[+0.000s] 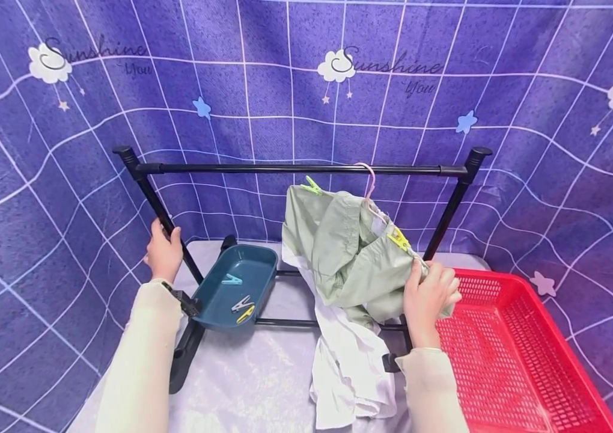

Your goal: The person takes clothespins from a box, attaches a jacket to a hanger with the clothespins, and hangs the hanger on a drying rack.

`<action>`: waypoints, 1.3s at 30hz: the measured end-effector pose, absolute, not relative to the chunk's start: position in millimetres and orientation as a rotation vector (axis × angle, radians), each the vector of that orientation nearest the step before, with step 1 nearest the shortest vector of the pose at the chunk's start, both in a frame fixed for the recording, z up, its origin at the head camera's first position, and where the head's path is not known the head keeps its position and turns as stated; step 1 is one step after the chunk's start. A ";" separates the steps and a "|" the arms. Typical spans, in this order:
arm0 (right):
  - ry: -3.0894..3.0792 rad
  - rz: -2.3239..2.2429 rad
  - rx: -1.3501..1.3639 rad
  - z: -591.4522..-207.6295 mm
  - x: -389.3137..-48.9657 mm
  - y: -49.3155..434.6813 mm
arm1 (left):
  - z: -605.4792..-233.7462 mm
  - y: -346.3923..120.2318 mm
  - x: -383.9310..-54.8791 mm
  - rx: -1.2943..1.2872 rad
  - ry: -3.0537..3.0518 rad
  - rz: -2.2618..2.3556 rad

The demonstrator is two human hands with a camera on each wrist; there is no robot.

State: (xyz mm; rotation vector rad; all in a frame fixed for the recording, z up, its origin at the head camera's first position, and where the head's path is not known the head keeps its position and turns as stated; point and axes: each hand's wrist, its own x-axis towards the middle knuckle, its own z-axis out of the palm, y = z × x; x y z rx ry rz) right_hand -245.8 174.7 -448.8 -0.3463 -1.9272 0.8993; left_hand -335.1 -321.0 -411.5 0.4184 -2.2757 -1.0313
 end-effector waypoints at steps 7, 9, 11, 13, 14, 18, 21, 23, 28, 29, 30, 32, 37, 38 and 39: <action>-1.952 0.908 -0.333 -449.9 -244.7 175.7 | -409.9 -318.4 -332.9 0.429 -2.266 -1.029; -1.960 0.902 -0.330 -449.7 -244.6 176.4 | -409.7 -317.5 -332.4 0.436 -2.255 -1.025; -1.971 0.895 -0.329 -449.5 -244.3 177.1 | -409.6 -316.9 -331.5 0.442 -2.238 -1.023; -1.987 0.892 -0.328 -449.6 -243.7 177.9 | -409.5 -316.3 -330.8 0.450 -2.214 -1.022; -1.994 0.893 -0.328 -449.5 -243.0 178.0 | -409.8 -316.2 -330.6 0.452 -2.203 -1.021; -2.011 0.892 -0.328 -449.6 -240.8 178.8 | -411.6 -316.0 -329.9 0.458 -2.174 -1.015; -2.009 0.885 -0.324 -449.6 -240.3 179.0 | -413.4 -316.1 -329.8 0.449 -2.166 -1.012; -2.003 0.879 -0.316 -449.5 -240.7 179.1 | -414.8 -315.7 -328.8 0.438 -2.161 -1.016; -2.005 0.855 -0.307 -450.3 -240.7 178.4 | -419.0 -313.5 -324.4 0.428 -2.176 -1.029; -2.009 0.847 -0.308 -450.7 -240.8 178.2 | -419.9 -313.0 -323.7 0.427 -2.183 -1.032; -2.011 0.842 -0.306 -451.1 -240.6 177.8 | -420.4 -312.1 -322.9 0.427 -2.193 -1.030; -2.010 0.826 -0.303 -452.1 -240.8 177.1 | -421.9 -309.9 -321.8 0.428 -2.219 -1.020; -2.006 0.802 -0.255 -452.1 -240.4 175.5 | -424.0 -300.1 -317.3 0.425 -2.243 -1.004; -2.010 0.797 -0.242 -452.1 -240.1 175.1 | -425.6 -298.8 -317.0 0.420 -2.238 -0.992; -2.015 0.794 -0.226 -452.0 -239.5 174.7 | -426.6 -297.3 -316.0 0.415 -2.236 -0.982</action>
